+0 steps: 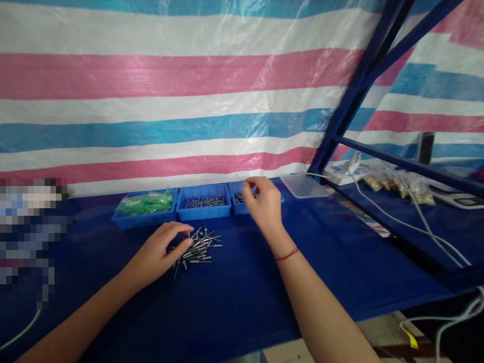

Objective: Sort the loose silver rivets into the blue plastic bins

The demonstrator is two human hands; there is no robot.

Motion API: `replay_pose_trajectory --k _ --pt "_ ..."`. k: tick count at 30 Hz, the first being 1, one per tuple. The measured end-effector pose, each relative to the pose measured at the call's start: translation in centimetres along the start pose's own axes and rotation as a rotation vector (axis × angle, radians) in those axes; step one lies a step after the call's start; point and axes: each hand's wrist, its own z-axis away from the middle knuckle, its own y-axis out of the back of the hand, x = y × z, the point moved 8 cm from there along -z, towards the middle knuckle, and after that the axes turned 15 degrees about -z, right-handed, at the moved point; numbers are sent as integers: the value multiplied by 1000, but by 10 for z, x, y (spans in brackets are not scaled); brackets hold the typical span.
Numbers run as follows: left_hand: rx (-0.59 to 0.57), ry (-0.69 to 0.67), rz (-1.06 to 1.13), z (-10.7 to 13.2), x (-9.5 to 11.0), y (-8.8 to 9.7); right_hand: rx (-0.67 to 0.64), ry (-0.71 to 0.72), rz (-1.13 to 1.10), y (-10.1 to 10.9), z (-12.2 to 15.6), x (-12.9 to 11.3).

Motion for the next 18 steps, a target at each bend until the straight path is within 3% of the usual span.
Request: replay_pose_trajectory --k 4,7,12,18 --pt "-64 -58 -62 0 6 -5 -6 -176 338 21 -6 45" --pt "-96 -71 -139 2 4 -9 -37 -218 415 24 -6 52" --pt "-128 -37 -230 4 -5 -17 -162 -57 202 -6 0 15" --pt "-111 -23 -212 2 -6 -21 -547 149 -110 -60 36 -46"
